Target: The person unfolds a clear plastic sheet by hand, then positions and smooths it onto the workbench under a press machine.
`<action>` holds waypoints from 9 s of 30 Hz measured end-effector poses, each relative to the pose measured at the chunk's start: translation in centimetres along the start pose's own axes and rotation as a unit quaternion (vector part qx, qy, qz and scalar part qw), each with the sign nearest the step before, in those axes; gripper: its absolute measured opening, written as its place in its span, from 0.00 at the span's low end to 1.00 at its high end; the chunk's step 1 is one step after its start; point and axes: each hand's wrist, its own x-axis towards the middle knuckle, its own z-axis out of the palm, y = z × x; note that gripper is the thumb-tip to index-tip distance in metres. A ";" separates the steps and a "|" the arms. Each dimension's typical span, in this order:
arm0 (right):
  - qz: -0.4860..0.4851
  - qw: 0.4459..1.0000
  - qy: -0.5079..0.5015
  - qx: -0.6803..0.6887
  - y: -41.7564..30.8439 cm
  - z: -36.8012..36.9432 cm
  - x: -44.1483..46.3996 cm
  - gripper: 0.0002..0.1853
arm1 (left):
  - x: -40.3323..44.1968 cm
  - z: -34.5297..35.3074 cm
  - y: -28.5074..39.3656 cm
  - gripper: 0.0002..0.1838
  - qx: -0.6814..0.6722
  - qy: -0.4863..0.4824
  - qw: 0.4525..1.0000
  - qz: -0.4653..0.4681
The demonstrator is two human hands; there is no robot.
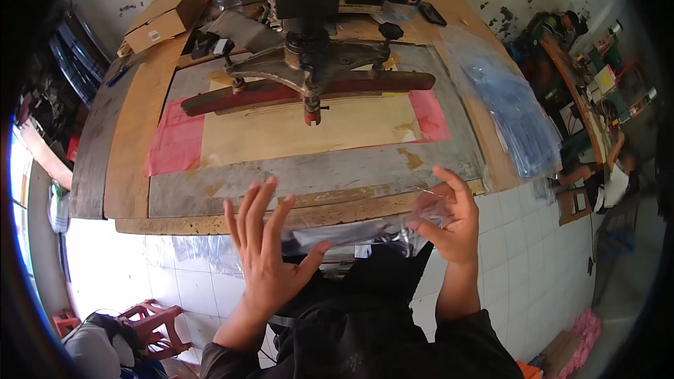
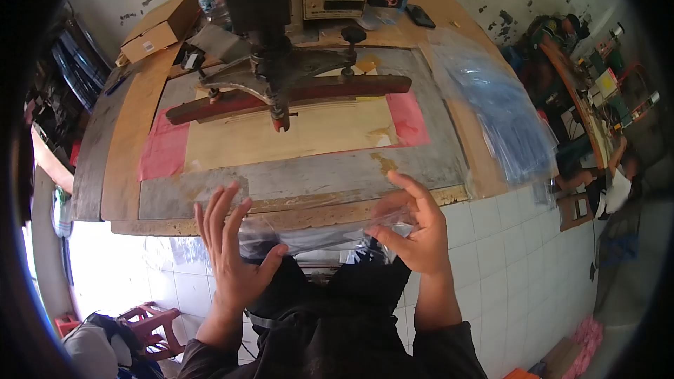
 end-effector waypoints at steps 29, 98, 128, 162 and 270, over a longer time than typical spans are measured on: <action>-0.231 0.901 0.318 0.183 -9.7 -5.1 -4.2 0.26 | -3.4 5.7 7.0 0.49 -0.403 -0.112 0.904 0.087; -0.007 0.956 -0.126 -0.264 -5.4 7.6 -2.4 0.35 | 0.8 1.7 0.2 0.10 -0.496 -0.240 0.834 -0.023; 0.006 0.966 -0.092 -0.241 -3.8 7.5 -1.8 0.23 | -0.1 3.2 0.0 0.08 -0.403 -0.177 0.898 0.015; 0.056 0.982 -0.017 -0.181 -2.7 6.7 -0.8 0.07 | -1.3 4.0 1.3 0.23 -0.326 -0.104 0.935 -0.099; 0.110 0.990 0.091 0.013 6.5 0.3 9.0 0.13 | 3.7 1.8 -11.2 0.19 -0.439 -0.038 0.856 -0.272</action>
